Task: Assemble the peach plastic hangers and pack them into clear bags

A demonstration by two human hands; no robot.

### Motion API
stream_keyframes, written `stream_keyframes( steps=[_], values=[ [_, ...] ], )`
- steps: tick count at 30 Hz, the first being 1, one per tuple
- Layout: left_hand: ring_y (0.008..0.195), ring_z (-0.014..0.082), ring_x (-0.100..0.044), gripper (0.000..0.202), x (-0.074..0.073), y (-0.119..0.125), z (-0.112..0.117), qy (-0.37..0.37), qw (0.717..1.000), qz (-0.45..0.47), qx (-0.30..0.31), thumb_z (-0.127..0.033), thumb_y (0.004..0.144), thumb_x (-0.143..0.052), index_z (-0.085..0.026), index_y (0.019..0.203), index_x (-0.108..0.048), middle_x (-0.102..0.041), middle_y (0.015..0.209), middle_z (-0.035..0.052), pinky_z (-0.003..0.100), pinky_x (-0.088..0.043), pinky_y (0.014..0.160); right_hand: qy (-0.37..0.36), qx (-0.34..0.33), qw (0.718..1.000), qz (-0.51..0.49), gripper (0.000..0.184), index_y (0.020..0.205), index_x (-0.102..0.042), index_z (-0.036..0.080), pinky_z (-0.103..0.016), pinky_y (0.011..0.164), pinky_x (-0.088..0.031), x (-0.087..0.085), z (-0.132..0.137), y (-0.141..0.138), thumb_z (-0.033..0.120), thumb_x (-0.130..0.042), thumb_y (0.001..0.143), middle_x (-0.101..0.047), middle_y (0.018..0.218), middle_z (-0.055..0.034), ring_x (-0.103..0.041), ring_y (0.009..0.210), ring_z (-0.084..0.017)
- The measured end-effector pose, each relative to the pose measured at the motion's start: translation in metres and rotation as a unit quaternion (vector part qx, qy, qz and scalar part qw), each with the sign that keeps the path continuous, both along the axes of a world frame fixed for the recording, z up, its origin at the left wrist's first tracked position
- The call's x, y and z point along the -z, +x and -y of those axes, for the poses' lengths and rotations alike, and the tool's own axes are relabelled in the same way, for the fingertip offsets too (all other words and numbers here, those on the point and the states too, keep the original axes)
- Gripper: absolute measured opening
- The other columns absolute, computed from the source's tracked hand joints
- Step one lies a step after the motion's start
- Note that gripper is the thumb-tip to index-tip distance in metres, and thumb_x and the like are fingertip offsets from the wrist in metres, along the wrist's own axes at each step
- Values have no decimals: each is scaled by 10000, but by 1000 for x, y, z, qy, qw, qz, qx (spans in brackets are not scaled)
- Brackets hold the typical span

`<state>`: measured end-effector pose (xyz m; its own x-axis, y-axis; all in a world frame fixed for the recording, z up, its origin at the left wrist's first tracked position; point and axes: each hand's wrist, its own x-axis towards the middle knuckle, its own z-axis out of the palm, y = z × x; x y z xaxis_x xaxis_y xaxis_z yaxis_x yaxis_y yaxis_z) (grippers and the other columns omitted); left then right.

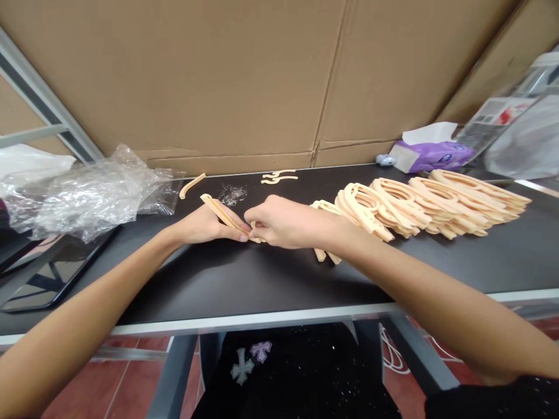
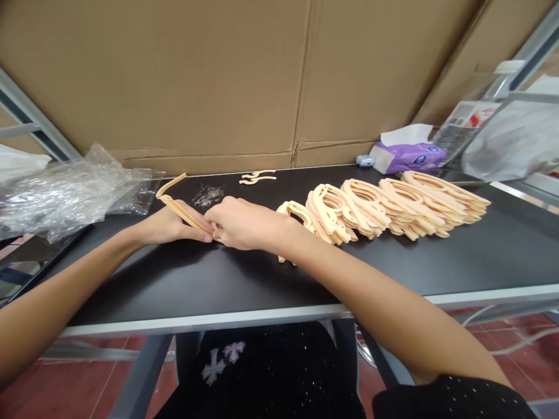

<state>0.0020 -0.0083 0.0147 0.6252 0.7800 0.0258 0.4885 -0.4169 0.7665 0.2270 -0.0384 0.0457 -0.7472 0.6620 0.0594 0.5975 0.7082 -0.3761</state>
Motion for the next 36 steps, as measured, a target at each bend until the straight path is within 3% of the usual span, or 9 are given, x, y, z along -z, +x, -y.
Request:
stream_keyframes(
  steps=[7,11,15,20,27,29,32,34,36],
  values=[
    [745,235,-764,204,4,0,1,11,999,10,-43,-364,693,-878,-204,819,-863,-824,827,56,268,-604,676,67,39,995,62,183,929,-669,167,-295,563,-255,3,13,-6,175,-492,972,-648,779,-79,-517,628,-160],
    [684,211,-744,167,7,3,4,28,997,28,-69,-335,694,-861,-189,774,-852,-807,748,46,250,-582,624,62,77,994,40,208,918,-667,158,-291,561,-263,7,14,-9,212,-476,980,-665,823,-106,-547,659,-173],
    [703,212,-745,197,9,4,4,32,996,37,-75,-334,681,-869,-181,804,-852,-814,774,50,247,-567,613,32,101,994,5,186,794,-608,180,-291,555,-256,11,9,-9,218,-508,946,-623,752,-63,-465,601,-142],
    [689,198,-730,210,9,5,1,30,996,34,-80,-342,658,-879,-171,776,-845,-806,752,52,237,-543,600,-9,72,994,-83,248,658,-470,207,-282,567,-251,17,-3,-2,215,-562,888,-487,598,27,-359,566,-110],
    [692,203,-701,320,5,-2,-4,-13,996,66,-66,-428,648,-899,-153,799,-836,-807,837,97,269,-540,573,-28,72,993,-92,257,618,-488,202,-285,578,-245,13,-13,9,239,-582,854,-449,564,54,-358,561,-102],
    [765,226,-716,412,1,-10,-10,-23,987,128,-99,-528,686,-870,-140,817,-823,-804,951,143,286,-553,586,-26,80,992,-89,254,617,-514,199,-287,589,-260,11,-15,12,251,-587,854,-485,580,47,-397,572,-107],
    [910,251,-733,597,-5,-28,-22,35,954,196,-226,-707,851,-639,-141,948,-805,-784,1073,174,327,-589,703,-27,96,991,-91,258,625,-559,195,-290,606,-277,12,-18,16,293,-612,858,-531,604,37,-446,592,-118],
    [966,265,-733,613,-7,-41,-28,137,930,107,-324,-675,951,-478,-157,1031,-795,-783,1084,151,360,-589,802,-29,101,990,-96,271,631,-577,194,-290,612,-285,13,-19,17,326,-627,863,-532,607,36,-451,598,-121],
    [1070,321,-712,470,-6,-52,-33,223,896,-48,-380,-546,943,-544,-171,1062,-801,-782,1101,128,414,-551,941,-27,99,990,-94,285,648,-595,193,-289,613,-290,15,-19,16,357,-622,879,-529,613,36,-447,600,-123]
  ],
)
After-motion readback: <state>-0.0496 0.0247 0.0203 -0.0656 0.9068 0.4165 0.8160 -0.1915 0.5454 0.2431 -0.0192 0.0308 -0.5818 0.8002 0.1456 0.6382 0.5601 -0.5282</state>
